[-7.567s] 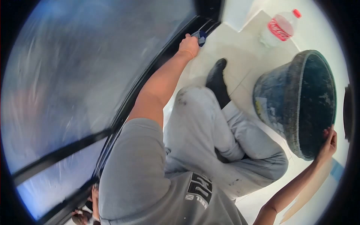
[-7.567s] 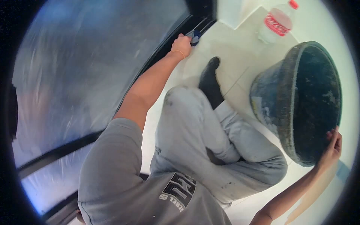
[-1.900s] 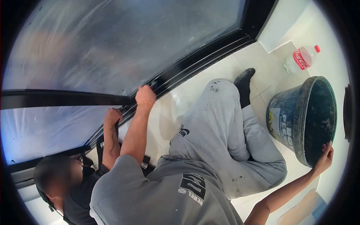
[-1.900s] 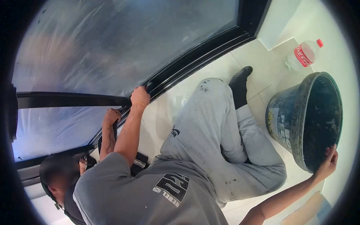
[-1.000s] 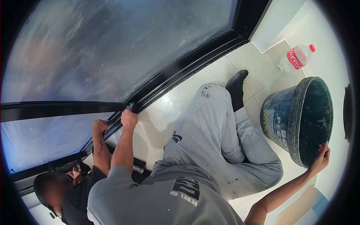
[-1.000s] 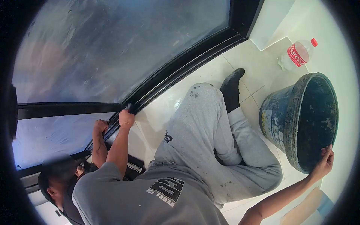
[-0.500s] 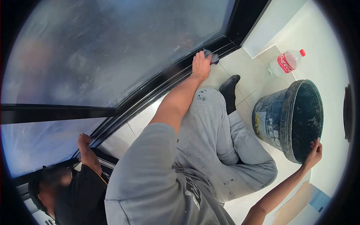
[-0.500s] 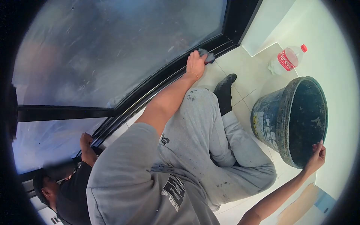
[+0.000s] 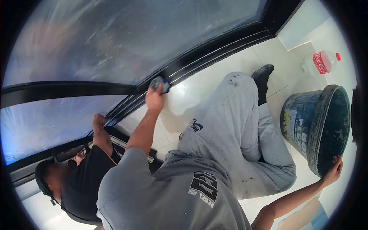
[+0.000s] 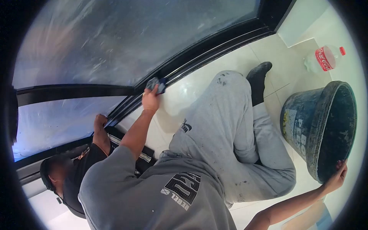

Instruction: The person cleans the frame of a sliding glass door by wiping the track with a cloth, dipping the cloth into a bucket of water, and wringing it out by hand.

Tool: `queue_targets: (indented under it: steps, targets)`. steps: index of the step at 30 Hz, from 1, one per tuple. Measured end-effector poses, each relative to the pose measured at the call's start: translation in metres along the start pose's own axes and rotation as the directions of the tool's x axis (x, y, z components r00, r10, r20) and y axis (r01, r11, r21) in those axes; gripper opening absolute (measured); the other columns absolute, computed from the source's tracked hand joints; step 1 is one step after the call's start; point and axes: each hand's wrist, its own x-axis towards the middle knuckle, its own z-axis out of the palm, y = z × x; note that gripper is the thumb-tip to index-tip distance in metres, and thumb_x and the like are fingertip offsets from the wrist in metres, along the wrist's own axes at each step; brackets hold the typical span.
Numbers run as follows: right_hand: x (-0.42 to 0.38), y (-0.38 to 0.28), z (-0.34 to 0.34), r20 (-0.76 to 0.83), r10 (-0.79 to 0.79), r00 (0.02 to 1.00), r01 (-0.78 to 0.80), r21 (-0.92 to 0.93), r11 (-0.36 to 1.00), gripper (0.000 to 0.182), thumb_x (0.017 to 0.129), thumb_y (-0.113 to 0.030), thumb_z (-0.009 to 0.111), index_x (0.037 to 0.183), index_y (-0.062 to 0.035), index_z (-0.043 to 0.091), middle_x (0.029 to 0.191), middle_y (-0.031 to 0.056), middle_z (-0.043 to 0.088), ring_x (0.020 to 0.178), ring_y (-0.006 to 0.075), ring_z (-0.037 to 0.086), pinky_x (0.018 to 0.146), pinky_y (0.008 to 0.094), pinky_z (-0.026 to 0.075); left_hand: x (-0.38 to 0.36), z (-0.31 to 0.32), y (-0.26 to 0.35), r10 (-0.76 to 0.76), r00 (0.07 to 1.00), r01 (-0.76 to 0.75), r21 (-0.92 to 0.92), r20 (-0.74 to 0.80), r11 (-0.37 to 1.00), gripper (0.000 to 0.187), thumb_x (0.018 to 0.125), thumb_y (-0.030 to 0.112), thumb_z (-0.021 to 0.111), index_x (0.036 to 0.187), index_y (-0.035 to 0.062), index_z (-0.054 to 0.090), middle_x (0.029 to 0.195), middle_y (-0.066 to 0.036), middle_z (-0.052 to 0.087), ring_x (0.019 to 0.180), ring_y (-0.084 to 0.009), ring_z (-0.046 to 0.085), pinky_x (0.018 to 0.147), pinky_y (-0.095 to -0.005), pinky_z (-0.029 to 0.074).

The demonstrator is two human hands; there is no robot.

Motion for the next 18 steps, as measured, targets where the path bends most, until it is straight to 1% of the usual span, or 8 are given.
queue_targets:
  steps: [2, 5, 8, 11, 12, 14, 17, 18]
  targets:
    - [0.002, 0.004, -0.002, 0.019, 0.000, 1.000, -0.001, 0.004, 1.000, 0.037, 0.096, -0.037, 0.062, 0.098, -0.0012, 0.072, 0.093, 0.0046, 0.070, 0.089, 0.0100, 0.063, 0.085, 0.0236, 0.046, -0.019, -0.027, -0.019, -0.230, 0.967, 0.229, 0.018, 0.110, 0.973, 0.045, 0.083, 0.017, 0.062, 0.128, 0.0226, 0.062, 0.116, -0.020, 0.056, 0.104, -0.0387, 0.062, 0.089, -0.0465, 0.051]
    - [0.002, 0.002, 0.000, 0.006, 0.026, 1.000, -0.026, 0.004, 1.000, 0.038, 0.097, -0.037, 0.061, 0.099, -0.0007, 0.071, 0.095, 0.0048, 0.070, 0.090, 0.0100, 0.063, 0.086, 0.0236, 0.046, -0.020, -0.023, -0.068, -0.418, 0.895, 0.413, 0.066, 0.157, 0.908, 0.038, 0.085, 0.019, 0.061, 0.124, 0.0190, 0.064, 0.120, -0.020, 0.056, 0.106, -0.0392, 0.062, 0.090, -0.0465, 0.051]
    - [0.001, 0.004, 0.002, 0.021, 0.027, 0.999, -0.027, 0.039, 0.999, 0.039, 0.097, -0.038, 0.060, 0.100, -0.0009, 0.072, 0.095, 0.0047, 0.070, 0.090, 0.0100, 0.062, 0.086, 0.0240, 0.046, -0.002, -0.038, -0.075, -0.592, 0.776, 0.539, 0.260, 0.218, 0.801, 0.033, 0.087, 0.020, 0.058, 0.119, 0.0157, 0.066, 0.119, -0.019, 0.056, 0.108, -0.0394, 0.061, 0.089, -0.0471, 0.051]
    - [0.006, 0.020, -0.003, 0.025, 0.011, 1.000, -0.012, 0.038, 0.999, 0.041, 0.096, -0.040, 0.060, 0.100, -0.0011, 0.072, 0.094, 0.0045, 0.071, 0.089, 0.0099, 0.062, 0.086, 0.0246, 0.046, 0.006, -0.065, -0.014, -0.457, 0.889, 0.453, -0.094, -0.031, 0.887, 0.038, 0.082, 0.017, 0.062, 0.119, 0.0135, 0.066, 0.117, -0.020, 0.057, 0.104, -0.0413, 0.062, 0.090, -0.0451, 0.051]
    - [0.009, 0.020, -0.002, 0.037, -0.004, 0.999, 0.003, 0.034, 0.999, 0.041, 0.096, -0.040, 0.060, 0.100, -0.0011, 0.072, 0.093, 0.0045, 0.071, 0.088, 0.0099, 0.062, 0.085, 0.0248, 0.046, 0.006, -0.070, 0.015, -0.333, 0.938, 0.315, -0.158, -0.101, 0.936, 0.037, 0.081, 0.013, 0.063, 0.118, 0.0136, 0.066, 0.114, -0.019, 0.057, 0.104, -0.0399, 0.060, 0.089, -0.0453, 0.051]
    - [0.006, 0.007, 0.001, 0.024, -0.004, 1.000, 0.004, -0.014, 1.000, 0.041, 0.095, -0.040, 0.062, 0.099, -0.0010, 0.072, 0.093, 0.0046, 0.071, 0.088, 0.0099, 0.062, 0.085, 0.0244, 0.046, 0.010, -0.071, 0.076, -0.138, 0.957, 0.055, -0.308, -0.254, 0.950, 0.041, 0.077, 0.004, 0.065, 0.117, 0.0132, 0.066, 0.105, -0.017, 0.054, 0.103, -0.0362, 0.055, 0.086, -0.0458, 0.048]
    - [0.011, 0.010, -0.002, 0.037, -0.006, 0.999, 0.007, -0.007, 1.000, 0.039, 0.094, -0.040, 0.065, 0.097, -0.0015, 0.072, 0.092, 0.0052, 0.071, 0.088, 0.0108, 0.064, 0.084, 0.0236, 0.047, 0.042, -0.043, 0.138, -0.071, 0.958, -0.082, -0.504, -0.278, 0.860, 0.046, 0.075, -0.002, 0.062, 0.118, 0.0133, 0.066, 0.104, -0.017, 0.052, 0.097, -0.0366, 0.057, 0.084, -0.0443, 0.049]
    - [0.013, 0.012, 0.000, 0.035, 0.000, 0.999, 0.000, 0.004, 1.000, 0.040, 0.093, -0.040, 0.065, 0.097, -0.0018, 0.073, 0.093, 0.0053, 0.071, 0.088, 0.0111, 0.064, 0.083, 0.0236, 0.048, 0.053, -0.032, 0.148, -0.018, 0.955, -0.130, -0.473, -0.296, 0.871, 0.043, 0.077, -0.001, 0.061, 0.117, 0.0144, 0.067, 0.105, -0.018, 0.052, 0.095, -0.0374, 0.059, 0.083, -0.0462, 0.051]
